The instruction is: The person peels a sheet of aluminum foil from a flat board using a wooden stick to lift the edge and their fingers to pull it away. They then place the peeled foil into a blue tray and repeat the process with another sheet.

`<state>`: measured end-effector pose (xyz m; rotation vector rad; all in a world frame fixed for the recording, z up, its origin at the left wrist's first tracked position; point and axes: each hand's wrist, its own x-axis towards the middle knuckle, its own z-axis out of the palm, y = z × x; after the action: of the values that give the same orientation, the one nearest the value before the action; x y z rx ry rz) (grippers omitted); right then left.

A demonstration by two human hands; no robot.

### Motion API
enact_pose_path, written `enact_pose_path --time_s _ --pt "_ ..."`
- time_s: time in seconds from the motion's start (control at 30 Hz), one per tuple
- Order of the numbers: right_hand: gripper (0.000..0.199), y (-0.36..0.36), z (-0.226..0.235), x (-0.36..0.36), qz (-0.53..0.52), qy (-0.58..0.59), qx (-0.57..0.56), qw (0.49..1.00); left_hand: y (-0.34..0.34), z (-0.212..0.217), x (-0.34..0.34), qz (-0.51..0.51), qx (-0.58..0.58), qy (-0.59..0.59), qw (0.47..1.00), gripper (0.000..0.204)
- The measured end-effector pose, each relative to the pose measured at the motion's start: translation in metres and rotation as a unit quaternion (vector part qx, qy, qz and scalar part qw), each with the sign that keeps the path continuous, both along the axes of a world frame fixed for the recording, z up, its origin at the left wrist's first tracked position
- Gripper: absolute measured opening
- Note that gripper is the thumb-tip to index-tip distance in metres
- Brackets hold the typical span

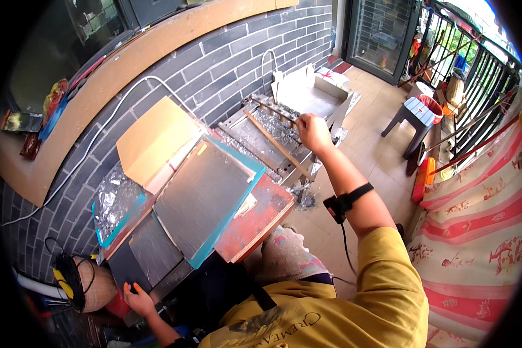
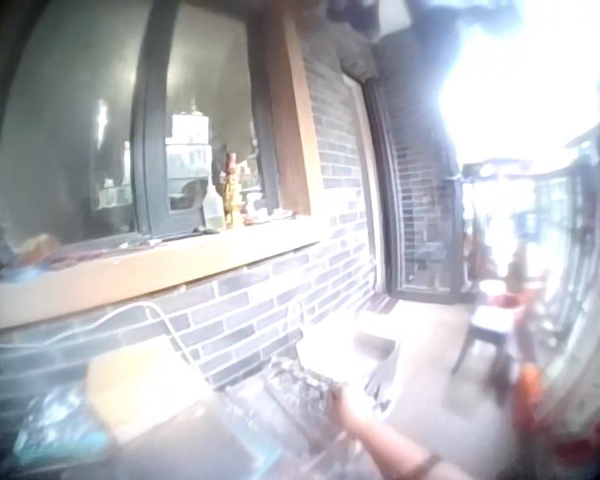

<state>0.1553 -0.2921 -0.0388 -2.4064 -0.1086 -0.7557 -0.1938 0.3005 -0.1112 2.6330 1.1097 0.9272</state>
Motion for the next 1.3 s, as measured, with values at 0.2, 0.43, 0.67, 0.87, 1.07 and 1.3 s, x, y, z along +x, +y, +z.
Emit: enact_pose_path --time_s 0.2,0.43,0.67,0.87,1.07,1.3 --pt "0.024 -0.035 -0.019 0.078 -0.060 0.082 -0.067 0.993 0.000 0.005 -0.006 0.031 0.013 0.014 0.999 0.039" --pt "0.045 -0.049 -0.054 0.111 -0.046 0.223 -0.037 0.973 -0.009 0.006 0.002 0.028 -0.009 -0.004 1.000 0.037" --pt "0.035 -0.044 -0.036 0.093 0.034 0.271 -0.295 0.916 -0.072 0.064 0.015 0.003 0.007 -0.012 1.000 0.037" --pt "0.031 -0.040 -0.041 0.100 -0.047 0.324 -0.066 0.943 -0.070 0.058 0.018 0.002 0.050 -0.056 0.997 0.034" --pt "0.034 -0.044 -0.041 0.098 -0.033 0.309 -0.082 0.947 -0.065 0.050 0.019 0.005 0.053 -0.072 0.996 0.034" --pt "0.034 -0.037 -0.032 0.092 -0.031 0.308 -0.074 0.948 -0.072 0.055 0.016 0.023 0.052 -0.076 0.996 0.033"
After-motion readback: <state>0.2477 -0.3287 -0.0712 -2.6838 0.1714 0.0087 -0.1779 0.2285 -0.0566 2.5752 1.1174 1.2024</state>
